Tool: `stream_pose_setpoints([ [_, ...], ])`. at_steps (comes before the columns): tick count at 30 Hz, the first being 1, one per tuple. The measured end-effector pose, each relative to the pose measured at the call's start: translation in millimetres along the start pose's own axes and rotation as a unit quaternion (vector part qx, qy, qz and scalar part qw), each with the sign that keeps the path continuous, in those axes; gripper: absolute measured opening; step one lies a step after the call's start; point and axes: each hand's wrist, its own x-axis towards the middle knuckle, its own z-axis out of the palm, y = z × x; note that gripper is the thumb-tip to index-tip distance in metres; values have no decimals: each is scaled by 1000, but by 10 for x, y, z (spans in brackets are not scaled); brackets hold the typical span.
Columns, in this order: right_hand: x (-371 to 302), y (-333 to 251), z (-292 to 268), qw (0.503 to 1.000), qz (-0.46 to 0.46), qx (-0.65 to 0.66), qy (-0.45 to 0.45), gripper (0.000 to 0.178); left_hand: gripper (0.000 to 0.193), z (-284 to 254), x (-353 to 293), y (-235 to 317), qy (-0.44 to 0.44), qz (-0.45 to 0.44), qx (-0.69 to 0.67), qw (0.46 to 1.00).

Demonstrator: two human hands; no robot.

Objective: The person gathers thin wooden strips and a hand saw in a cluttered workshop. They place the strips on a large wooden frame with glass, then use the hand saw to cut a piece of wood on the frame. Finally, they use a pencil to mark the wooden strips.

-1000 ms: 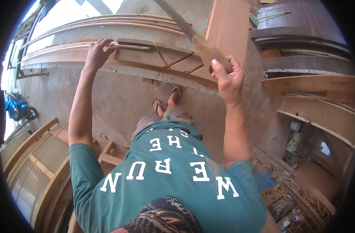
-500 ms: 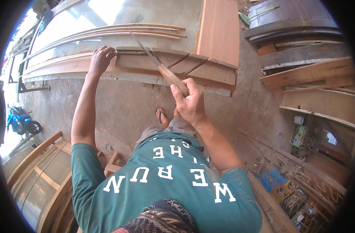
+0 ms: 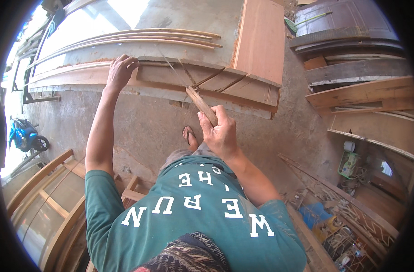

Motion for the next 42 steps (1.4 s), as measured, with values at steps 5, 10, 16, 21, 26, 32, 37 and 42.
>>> stream_pose_setpoints([
  [5,0,45,78,1000,1,30,3,21,22,35,-14,-25,6,3,2,1000],
  [10,-32,83,109,999,-2,36,-6,22,23,67,-15,-40,18,4,6,1000],
  [16,-3,-6,61,999,4,32,-12,22,24,28,-5,6,14,9,5,1000],
  [21,17,8,110,999,19,32,-24,23,23,53,-21,-23,15,0,18,1000],
  [26,18,-12,134,999,26,15,-23,23,24,40,-14,-27,14,2,3,1000],
  [32,16,-194,153,998,56,10,-29,21,24,25,-14,0,17,2,4,1000],
  [37,17,-15,177,1000,21,2,-7,21,25,27,-24,-13,24,6,6,1000],
  [42,107,-57,146,999,8,-36,-25,21,24,39,-11,-19,25,4,5,1000],
])
